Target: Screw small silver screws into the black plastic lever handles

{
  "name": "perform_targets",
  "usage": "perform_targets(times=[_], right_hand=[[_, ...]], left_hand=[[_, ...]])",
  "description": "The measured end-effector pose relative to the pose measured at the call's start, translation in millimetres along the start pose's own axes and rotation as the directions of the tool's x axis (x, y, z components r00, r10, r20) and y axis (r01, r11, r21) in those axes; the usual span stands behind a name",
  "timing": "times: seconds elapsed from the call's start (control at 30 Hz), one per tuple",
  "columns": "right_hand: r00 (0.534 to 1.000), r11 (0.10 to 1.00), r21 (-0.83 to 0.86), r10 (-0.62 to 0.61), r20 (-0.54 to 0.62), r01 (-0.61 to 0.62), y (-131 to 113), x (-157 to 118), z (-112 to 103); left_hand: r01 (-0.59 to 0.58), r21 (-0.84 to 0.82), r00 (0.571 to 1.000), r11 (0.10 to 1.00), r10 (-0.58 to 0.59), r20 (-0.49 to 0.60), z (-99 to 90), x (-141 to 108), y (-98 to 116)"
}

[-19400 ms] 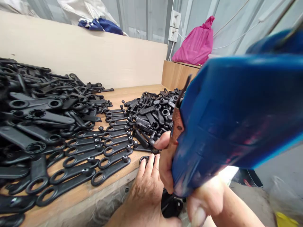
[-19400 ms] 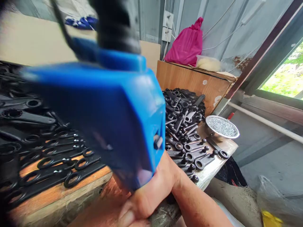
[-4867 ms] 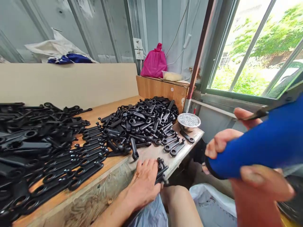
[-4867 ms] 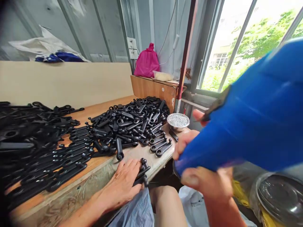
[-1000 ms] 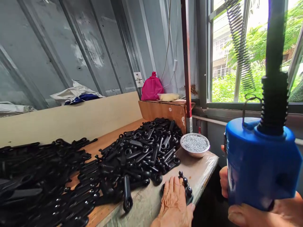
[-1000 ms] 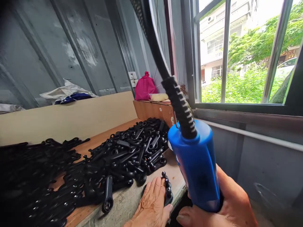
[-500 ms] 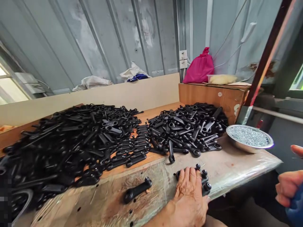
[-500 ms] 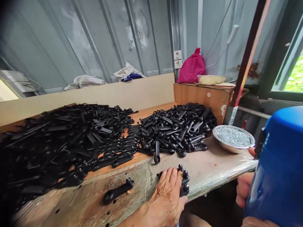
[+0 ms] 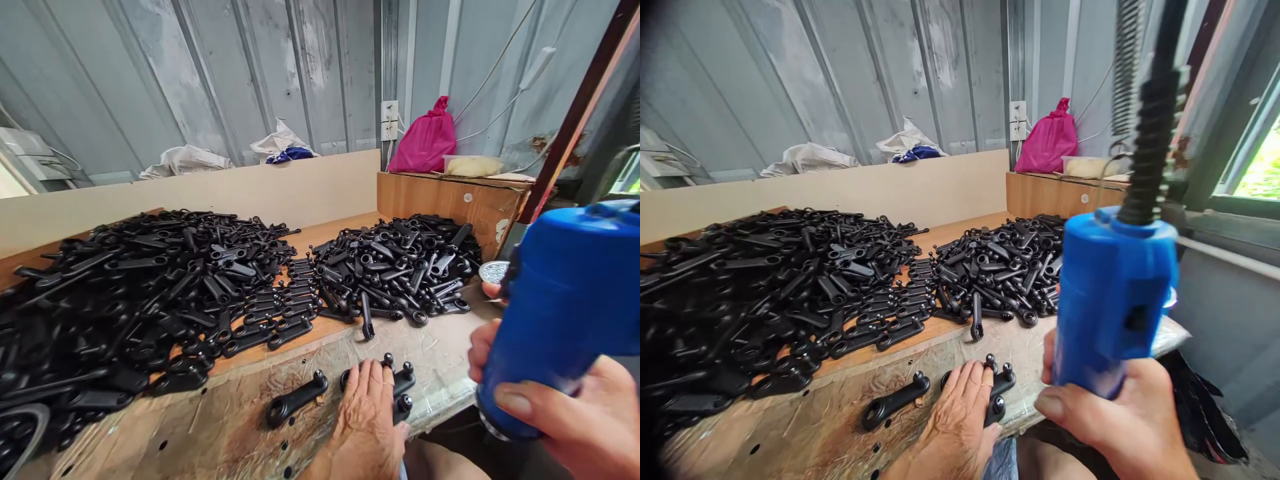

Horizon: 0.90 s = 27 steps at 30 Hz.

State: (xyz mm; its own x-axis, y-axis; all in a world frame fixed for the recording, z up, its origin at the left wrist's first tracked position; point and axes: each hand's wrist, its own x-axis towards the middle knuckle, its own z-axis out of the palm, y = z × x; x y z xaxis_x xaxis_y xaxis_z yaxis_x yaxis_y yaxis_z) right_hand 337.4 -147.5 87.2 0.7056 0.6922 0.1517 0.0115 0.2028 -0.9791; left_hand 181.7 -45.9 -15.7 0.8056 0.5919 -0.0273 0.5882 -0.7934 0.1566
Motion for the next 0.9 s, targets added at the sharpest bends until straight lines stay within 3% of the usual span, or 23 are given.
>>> perform_targets(times=[0.07,0.13,0.27,0.47,0.63,0.8,0.9], right_hand=[[0.997,0.998,0.066,0.001,0.077,-0.006,-1,5,14],[0.988,0.993,0.086,-0.087,0.131,0.076,3,13,25],[0.975,0.969,0.167,-0.202,0.09,0.185,15,32,47],[0.971,0.938,0.281,-0.229,0.063,0.203,20,55,101],[0.95,0.943,0.268,-0.252,0.187,0.197,22,64,142],[0.927,0.937,0.258,-0.297,0.229,0.237,26,75,152],[0.932,0.929,0.259,-0.315,0.181,0.264,31,82,142]], left_hand=[[-0.021,0.006,1.0,1.0,0.022,-0.021,6.0,-1,-9],[-0.062,0.018,0.997,0.998,0.063,-0.049,11.1,-6,-21],[-0.177,0.128,0.972,0.976,0.194,-0.131,18.6,-22,-48],[-0.072,0.343,0.943,0.937,0.176,-0.282,22.7,-38,-61],[-0.042,0.482,0.893,0.875,0.249,-0.375,29.9,-38,-68],[-0.083,0.584,0.833,0.808,0.378,-0.404,33.3,-30,-75],[-0.008,0.521,0.856,0.853,0.276,-0.438,30.5,-29,-73]])
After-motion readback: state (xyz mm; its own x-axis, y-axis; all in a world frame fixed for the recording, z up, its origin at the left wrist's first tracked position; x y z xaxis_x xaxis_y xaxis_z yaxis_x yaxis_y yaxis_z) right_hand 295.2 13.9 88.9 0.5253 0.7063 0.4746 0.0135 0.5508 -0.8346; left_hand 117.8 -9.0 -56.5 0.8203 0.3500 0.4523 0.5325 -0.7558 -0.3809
